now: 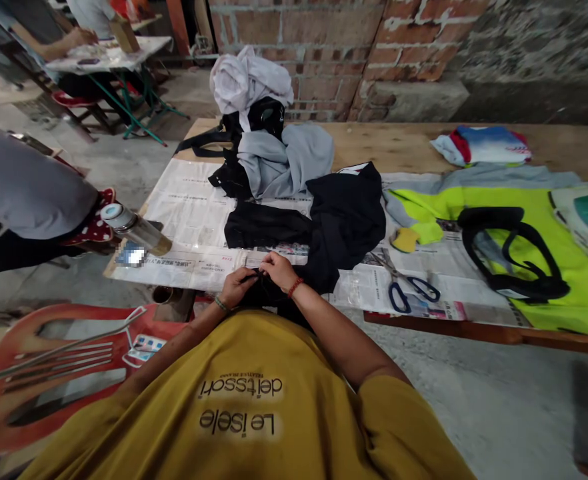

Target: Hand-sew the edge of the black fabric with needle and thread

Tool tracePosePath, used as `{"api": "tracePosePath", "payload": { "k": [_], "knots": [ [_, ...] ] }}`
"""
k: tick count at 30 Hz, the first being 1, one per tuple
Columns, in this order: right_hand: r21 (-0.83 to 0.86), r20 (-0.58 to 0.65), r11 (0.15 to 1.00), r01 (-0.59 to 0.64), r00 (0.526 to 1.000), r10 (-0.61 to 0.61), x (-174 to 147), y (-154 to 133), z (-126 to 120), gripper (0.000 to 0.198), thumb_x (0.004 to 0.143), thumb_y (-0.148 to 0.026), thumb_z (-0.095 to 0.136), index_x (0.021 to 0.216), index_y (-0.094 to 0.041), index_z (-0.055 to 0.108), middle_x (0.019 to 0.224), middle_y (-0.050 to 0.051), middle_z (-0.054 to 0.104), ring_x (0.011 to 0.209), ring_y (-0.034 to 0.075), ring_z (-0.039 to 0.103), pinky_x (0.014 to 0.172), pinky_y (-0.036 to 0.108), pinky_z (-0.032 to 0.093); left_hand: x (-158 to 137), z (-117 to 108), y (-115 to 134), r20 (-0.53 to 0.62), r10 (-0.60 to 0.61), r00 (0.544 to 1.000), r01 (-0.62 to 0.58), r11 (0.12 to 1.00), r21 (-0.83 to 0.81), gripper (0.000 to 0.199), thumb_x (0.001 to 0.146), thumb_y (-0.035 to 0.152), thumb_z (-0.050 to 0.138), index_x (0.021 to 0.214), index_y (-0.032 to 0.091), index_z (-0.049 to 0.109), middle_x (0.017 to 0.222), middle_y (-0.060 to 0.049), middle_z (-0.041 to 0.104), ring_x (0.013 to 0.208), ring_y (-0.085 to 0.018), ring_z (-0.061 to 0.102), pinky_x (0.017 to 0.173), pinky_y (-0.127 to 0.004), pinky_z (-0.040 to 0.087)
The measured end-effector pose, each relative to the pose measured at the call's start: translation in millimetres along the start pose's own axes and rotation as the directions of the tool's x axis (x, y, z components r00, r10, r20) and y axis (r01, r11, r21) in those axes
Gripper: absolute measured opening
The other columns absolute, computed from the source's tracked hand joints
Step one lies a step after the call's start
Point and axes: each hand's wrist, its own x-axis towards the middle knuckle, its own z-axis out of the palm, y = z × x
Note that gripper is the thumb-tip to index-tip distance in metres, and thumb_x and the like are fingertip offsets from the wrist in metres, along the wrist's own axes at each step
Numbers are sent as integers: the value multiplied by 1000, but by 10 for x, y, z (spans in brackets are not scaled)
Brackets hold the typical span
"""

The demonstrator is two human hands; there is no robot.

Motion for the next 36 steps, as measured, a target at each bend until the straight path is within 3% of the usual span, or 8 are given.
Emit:
{"api": "tracePosePath", "payload": {
  "k": [6, 14, 22, 26, 28, 32, 34, 36],
  "knots": [
    [332, 45, 919, -212, 977, 210, 64, 109, 72, 14, 61, -18, 62, 66, -16, 49, 55, -4, 57, 45, 5, 47, 46, 16, 35, 20, -45, -22, 50, 30, 998, -29, 999, -15, 13, 80, 25, 60, 85, 17, 68, 80, -2, 66, 75, -13, 60, 73, -25, 49],
    [480, 6, 846, -232, 965, 261, 161, 60, -72, 26, 62, -18, 69, 68, -17, 45, 53, -7, 52, 41, 3, 45, 42, 16, 40, 2, -73, -51, 99, 153, 983, -153, 988, -9, 12, 80, 26, 60, 84, 16, 67, 78, -3, 65, 74, -13, 60, 72, -24, 49],
    [435, 219, 882, -179, 972, 89, 86, -139, -12, 29, 79, -38, 58, 93, -24, 37, 70, -5, 61, 55, 13, 63, 42, 21, 47, 22, -63, -33, 103, 62, 993, -61, 998, -12, 14, 80, 24, 60, 89, 17, 68, 81, -2, 67, 76, -14, 61, 74, -26, 50],
    [213, 167, 965, 155, 967, -192, 9, -156, 64, 15, 85, -31, 49, 97, -21, 47, 79, 0, 63, 73, 14, 65, 70, 33, 55, 24, -72, -31, 118, 53, 992, -49, 998, -38, 18, 80, 24, 59, 93, 15, 68, 87, -4, 68, 82, -17, 62, 79, -28, 49],
    [-78, 223, 883, 463, 871, -437, 3, -172, 34, 13, 87, -28, 45, 92, -19, 54, 86, 4, 64, 84, 16, 64, 82, 36, 53, 27, -72, -31, 113, 51, 992, -46, 998, -43, 17, 79, 24, 59, 91, 15, 68, 85, -4, 68, 82, -17, 62, 79, -29, 49],
    [-341, 634, 339, 877, 481, -606, 92, -251, -172, 23, 91, -21, 39, 88, -18, 61, 95, 7, 64, 98, 17, 59, 97, 41, 43, 37, -71, -19, 114, 37, 993, -33, 999, -34, 15, 78, 24, 59, 89, 16, 68, 85, -3, 68, 81, -16, 61, 78, -28, 49],
    [-374, 707, 176, 911, 403, -581, 185, -319, -321, 26, 92, -18, 36, 91, -17, 62, 96, 8, 64, 101, 16, 57, 101, 42, 40, 41, -75, -7, 109, 30, 994, -28, 999, -24, 14, 78, 24, 60, 86, 16, 68, 83, -2, 67, 79, -15, 60, 77, -27, 49],
    [-426, 708, 121, 897, 414, -572, 296, -407, -482, 28, 93, -16, 35, 93, -17, 62, 99, 8, 64, 105, 16, 56, 104, 43, 37, 42, -82, 6, 100, 29, 995, -27, 999, -21, 12, 77, 24, 60, 84, 16, 68, 80, -2, 66, 77, -15, 60, 75, -27, 49]
  ]
}}
